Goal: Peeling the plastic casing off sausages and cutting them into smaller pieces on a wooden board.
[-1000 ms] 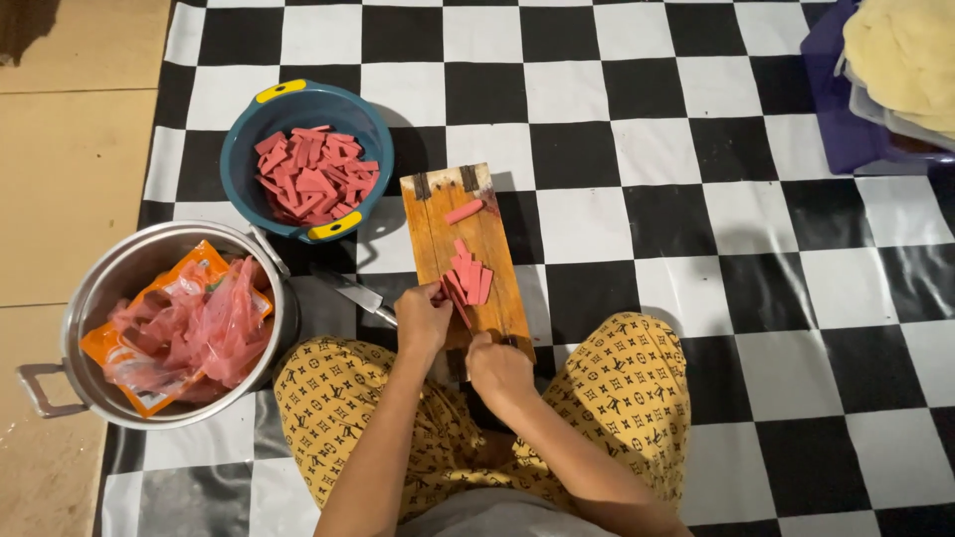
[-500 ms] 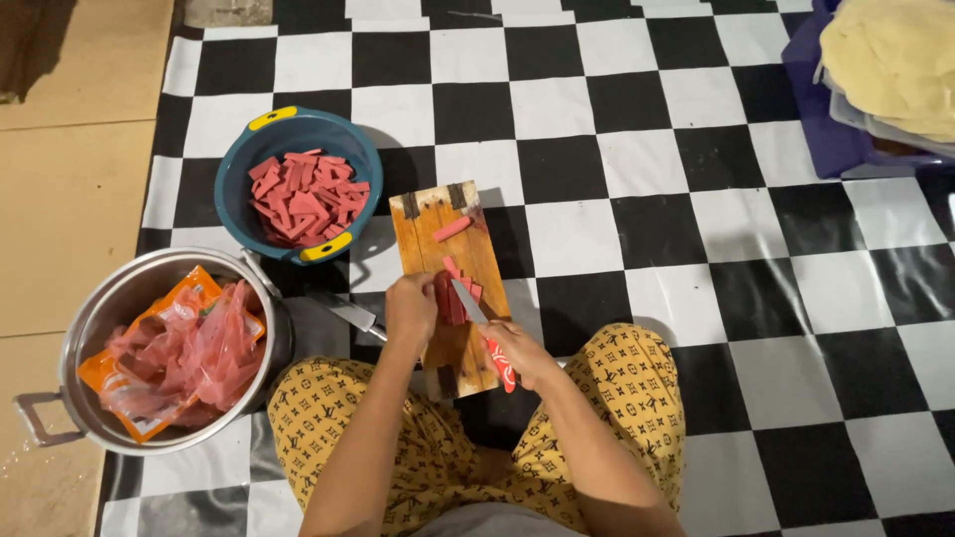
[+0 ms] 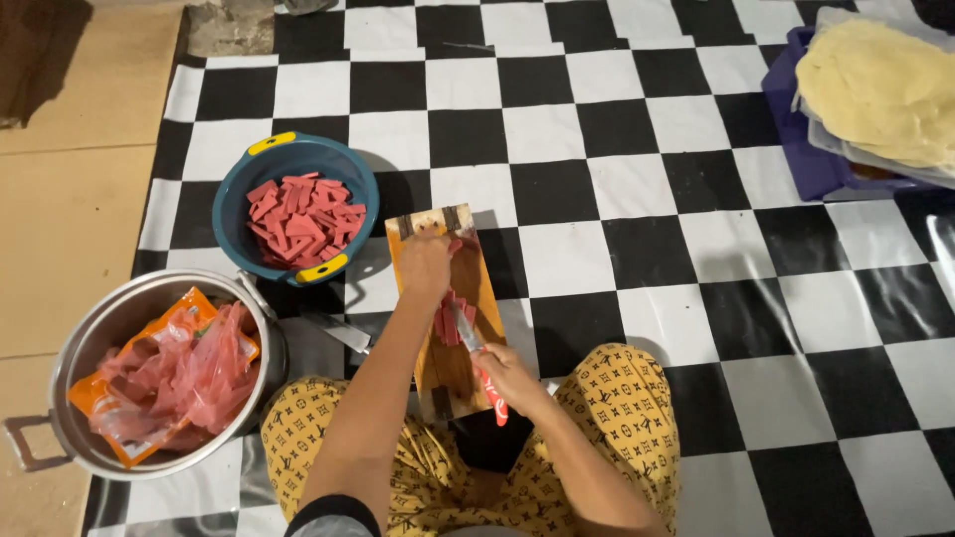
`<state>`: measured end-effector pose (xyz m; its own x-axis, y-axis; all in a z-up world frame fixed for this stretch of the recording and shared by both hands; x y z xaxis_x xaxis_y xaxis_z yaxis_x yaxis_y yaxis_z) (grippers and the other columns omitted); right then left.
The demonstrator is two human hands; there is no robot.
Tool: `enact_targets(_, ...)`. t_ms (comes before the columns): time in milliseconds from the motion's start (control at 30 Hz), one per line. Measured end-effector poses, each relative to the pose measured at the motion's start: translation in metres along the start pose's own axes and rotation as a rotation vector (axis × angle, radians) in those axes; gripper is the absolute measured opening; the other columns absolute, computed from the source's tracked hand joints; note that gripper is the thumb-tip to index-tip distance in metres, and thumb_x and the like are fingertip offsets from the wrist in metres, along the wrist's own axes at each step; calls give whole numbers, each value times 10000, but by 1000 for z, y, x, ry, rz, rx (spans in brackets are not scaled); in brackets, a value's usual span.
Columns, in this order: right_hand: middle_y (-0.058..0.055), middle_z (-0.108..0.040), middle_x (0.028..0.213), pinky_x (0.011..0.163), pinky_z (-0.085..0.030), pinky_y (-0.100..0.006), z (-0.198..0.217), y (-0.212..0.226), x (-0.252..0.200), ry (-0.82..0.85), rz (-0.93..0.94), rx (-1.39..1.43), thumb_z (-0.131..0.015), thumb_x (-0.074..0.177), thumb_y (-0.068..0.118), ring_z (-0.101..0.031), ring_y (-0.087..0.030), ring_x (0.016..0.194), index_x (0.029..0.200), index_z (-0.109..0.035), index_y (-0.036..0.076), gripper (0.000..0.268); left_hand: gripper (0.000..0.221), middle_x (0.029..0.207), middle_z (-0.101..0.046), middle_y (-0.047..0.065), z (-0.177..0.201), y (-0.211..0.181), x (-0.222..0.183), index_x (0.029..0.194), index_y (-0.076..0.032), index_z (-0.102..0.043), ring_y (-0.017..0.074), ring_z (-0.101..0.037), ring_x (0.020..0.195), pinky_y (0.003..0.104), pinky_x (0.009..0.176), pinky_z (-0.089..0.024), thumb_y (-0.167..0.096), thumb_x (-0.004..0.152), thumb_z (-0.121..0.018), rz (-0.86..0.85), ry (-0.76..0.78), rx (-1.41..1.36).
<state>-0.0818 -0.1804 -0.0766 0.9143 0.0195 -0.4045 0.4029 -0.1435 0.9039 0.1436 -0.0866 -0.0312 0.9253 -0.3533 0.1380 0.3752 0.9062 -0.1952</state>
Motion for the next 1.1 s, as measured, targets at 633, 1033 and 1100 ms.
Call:
enact_targets(633, -276, -698, 787, 742, -572, -547, -45, 34, -28, -86, 60, -991, -428, 950, 378, -711, -470, 856, 938, -625, 27, 403, 410, 920, -740, 235, 21, 43, -150, 1083, 68, -729, 274, -749, 725, 330, 559, -656, -183, 789, -867, 701, 200, -981)
enact_targets(1033, -172, -673, 647, 567, -591, -438, -72, 60, -39, -195, 81, -1019, -377, 1037, 264, -717, -370, 677, 934, -588, 31, 331, 185, 706, -731, 159, 46, 29, -153, 977, 22, -787, 191, -709, 558, 295, 551, -580, -126, 868, -765, 635, 157, -805)
enact_targets(1100, -115, -651, 612, 528, -592, -373, -76, 52, -34, -194, 149, -1194, -398, 1036, 248, -712, -290, 619, 925, -576, 59, 283, 184, 699, -736, 165, 49, 27, -152, 978, 9, -796, 261, -739, 660, 342, 608, -589, -142, 880, -756, 614, 159, -763)
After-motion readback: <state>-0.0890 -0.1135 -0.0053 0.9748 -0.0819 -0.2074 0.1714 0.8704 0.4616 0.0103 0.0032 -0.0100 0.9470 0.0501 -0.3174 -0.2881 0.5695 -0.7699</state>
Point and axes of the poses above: each hand's wrist, its own x-axis towards the middle knuckle, its own z-axis out of the back of the hand, y = z × x, the point moved 3 cm from there along x, towards the middle knuckle
